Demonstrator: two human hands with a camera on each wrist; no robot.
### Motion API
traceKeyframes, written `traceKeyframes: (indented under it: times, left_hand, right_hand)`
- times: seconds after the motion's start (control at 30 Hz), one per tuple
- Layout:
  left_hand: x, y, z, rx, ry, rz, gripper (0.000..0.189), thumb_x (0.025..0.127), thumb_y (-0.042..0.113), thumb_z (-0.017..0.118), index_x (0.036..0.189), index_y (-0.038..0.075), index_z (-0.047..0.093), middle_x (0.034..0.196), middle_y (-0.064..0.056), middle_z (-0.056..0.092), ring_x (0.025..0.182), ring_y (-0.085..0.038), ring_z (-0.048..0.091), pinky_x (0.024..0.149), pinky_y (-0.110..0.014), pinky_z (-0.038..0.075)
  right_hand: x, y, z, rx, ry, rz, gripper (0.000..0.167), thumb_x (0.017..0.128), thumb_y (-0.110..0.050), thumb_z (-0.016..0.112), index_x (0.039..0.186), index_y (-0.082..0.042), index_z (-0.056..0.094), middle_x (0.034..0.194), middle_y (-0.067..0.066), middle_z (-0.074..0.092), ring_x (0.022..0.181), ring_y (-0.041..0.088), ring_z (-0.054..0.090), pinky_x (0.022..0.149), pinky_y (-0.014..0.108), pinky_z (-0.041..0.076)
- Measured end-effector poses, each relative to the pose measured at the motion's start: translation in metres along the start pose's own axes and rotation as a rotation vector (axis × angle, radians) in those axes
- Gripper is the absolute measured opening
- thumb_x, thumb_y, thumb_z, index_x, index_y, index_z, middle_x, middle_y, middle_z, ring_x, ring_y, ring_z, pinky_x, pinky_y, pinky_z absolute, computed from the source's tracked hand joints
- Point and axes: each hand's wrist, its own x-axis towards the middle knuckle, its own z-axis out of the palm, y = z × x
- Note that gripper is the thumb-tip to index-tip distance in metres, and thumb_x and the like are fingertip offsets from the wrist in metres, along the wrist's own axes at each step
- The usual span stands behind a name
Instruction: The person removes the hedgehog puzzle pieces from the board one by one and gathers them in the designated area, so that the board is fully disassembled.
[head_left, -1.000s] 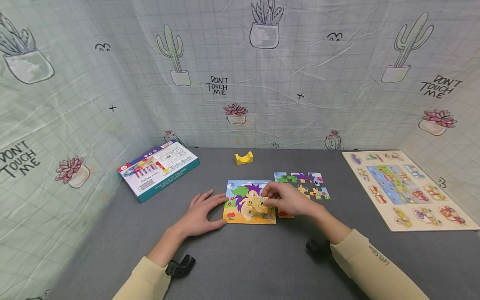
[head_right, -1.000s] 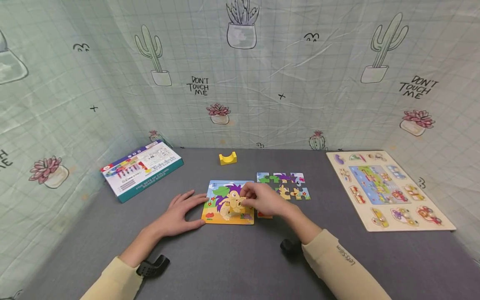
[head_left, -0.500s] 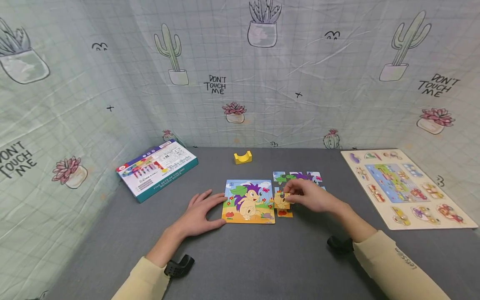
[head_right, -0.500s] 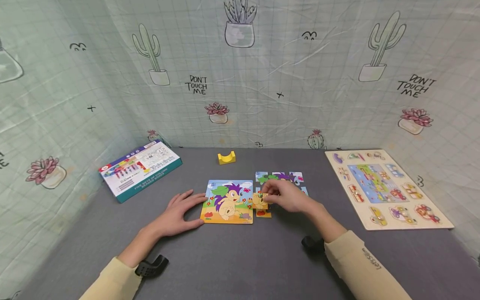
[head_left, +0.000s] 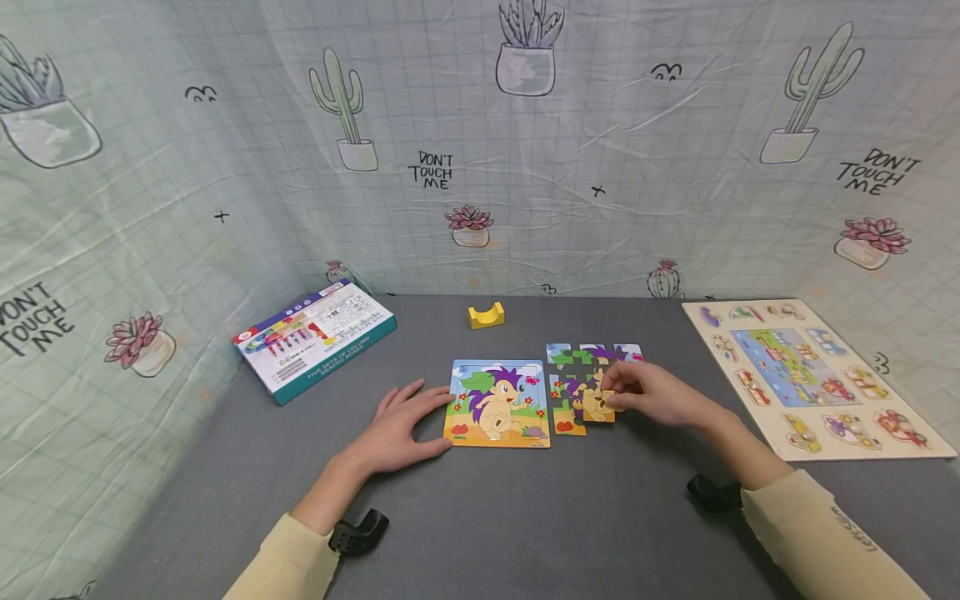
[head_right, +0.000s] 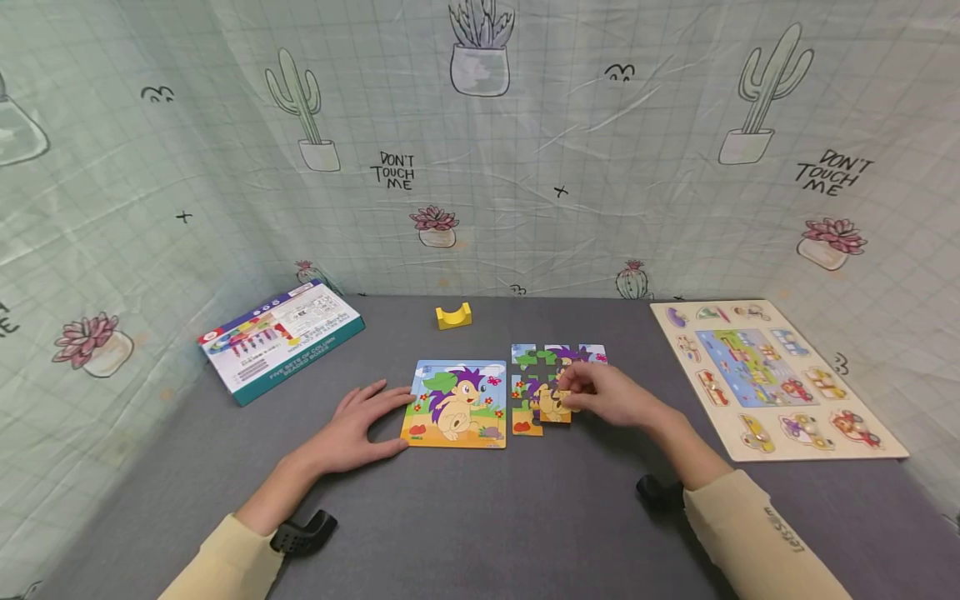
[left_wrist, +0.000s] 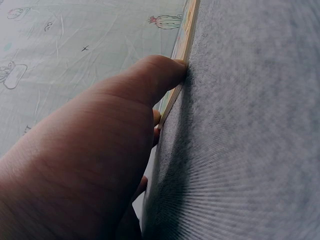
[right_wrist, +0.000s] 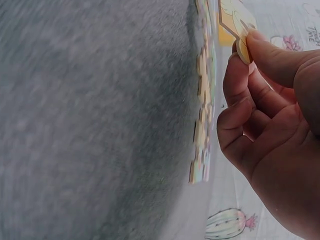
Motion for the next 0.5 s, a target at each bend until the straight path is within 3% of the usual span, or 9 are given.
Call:
traceKeyframes:
  times: [0.5]
  left_hand:
    - [-0.0007,0.0001,0.0000,-0.005,0.002,-0.005,0.068,0.090,0.047,0.071,0.148,0.019,0.053,0.155,0.000,0.044,0.149,-0.038,0.021,0.115,-0.065,0.006]
  right_hand:
    - [-0.0100,0.0110,-0.0022,0.017,-0.075,0.037,0.009,0.099,-0.010,0.066,0.104,-0.003,0.062,0.086,-0.001,0.062,0.078,0.015,0.058,0.071,0.028,0.049]
